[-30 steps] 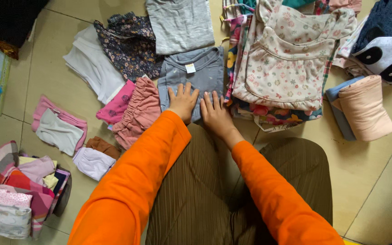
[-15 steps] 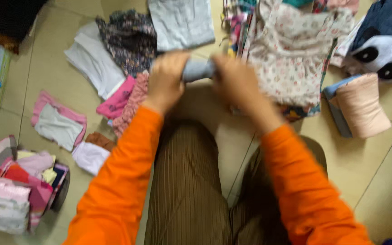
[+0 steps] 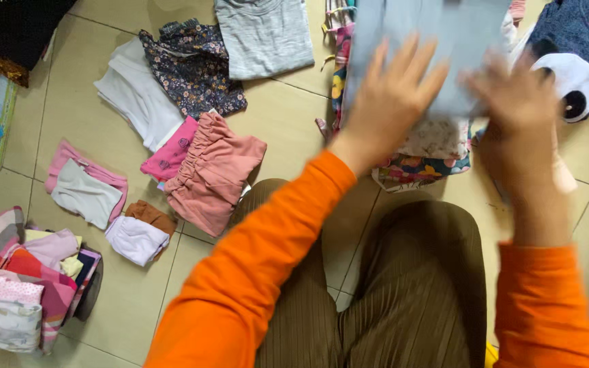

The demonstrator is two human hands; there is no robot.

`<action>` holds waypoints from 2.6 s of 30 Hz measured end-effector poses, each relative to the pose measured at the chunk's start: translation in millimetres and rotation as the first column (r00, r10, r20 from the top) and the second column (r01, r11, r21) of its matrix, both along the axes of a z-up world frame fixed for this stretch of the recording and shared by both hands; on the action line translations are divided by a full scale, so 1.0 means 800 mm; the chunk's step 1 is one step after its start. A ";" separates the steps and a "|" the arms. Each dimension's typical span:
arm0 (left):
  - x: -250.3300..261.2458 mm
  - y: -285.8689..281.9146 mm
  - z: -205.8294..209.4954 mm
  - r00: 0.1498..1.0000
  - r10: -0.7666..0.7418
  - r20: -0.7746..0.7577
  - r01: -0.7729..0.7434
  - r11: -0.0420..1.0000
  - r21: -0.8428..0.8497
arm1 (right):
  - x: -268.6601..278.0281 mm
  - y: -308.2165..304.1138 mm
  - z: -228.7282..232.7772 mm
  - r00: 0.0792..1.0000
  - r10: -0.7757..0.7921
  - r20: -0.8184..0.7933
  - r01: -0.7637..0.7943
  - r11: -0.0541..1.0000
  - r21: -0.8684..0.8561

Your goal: The person folds various small items of clothing by hand while sitting on the floor, and then places the folded items into a white plastic drawer.

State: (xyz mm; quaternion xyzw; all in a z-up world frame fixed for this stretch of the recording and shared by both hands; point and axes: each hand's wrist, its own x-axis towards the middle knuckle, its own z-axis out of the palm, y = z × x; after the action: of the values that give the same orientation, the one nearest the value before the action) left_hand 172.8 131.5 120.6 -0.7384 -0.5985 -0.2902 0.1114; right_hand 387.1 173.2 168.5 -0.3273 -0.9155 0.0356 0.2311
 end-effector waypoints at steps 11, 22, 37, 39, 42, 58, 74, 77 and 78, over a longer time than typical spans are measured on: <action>-0.003 -0.020 -0.129 0.558 0.288 0.778 0.257 0.832 -0.492 | 0.038 0.008 -0.157 0.814 -0.551 -0.185 0.160 0.519 -0.840; -0.026 0.020 -0.120 0.243 0.875 0.418 -0.156 0.461 -0.874 | 0.007 0.092 -0.227 0.701 -0.706 0.101 0.481 0.363 -0.798; -0.055 0.004 -0.191 0.333 0.749 0.572 0.197 0.538 -0.820 | 0.036 0.094 -0.261 0.792 -0.607 0.066 0.082 -0.001 -0.997; -0.042 -0.007 -0.202 0.506 0.765 0.399 -0.147 0.532 -0.834 | 0.026 0.078 -0.257 0.769 -0.638 -0.024 -0.014 0.021 -1.000; -0.042 -0.024 -0.209 0.376 0.733 0.566 -0.015 0.616 -0.788 | 0.017 0.072 -0.233 0.769 -0.618 -0.161 -0.145 0.077 -0.986; -0.092 -0.049 -0.160 -0.373 0.744 0.555 0.601 0.649 -0.466 | -0.015 0.031 -0.115 0.805 -0.501 -0.317 -0.162 0.328 -0.931; 0.067 0.155 0.333 0.189 0.294 0.937 0.728 0.598 -0.335 | 0.165 0.039 0.225 0.233 -0.716 -0.658 -0.248 0.610 -0.753; 0.142 0.224 0.444 0.289 0.184 0.939 0.829 0.443 -0.342 | 0.228 0.036 0.309 0.068 -0.739 -0.671 -0.103 0.663 -0.741; 0.169 0.249 0.474 0.331 0.167 0.929 0.866 0.338 -0.369 | 0.248 0.035 0.335 0.011 -0.720 -0.694 -0.114 0.689 -0.716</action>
State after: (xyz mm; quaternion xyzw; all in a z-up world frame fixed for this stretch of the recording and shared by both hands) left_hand 307.8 330.6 500.1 -0.5442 -0.3848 -0.2894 -0.6870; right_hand 585.6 201.3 436.6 -0.4754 -0.3418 0.4725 0.6587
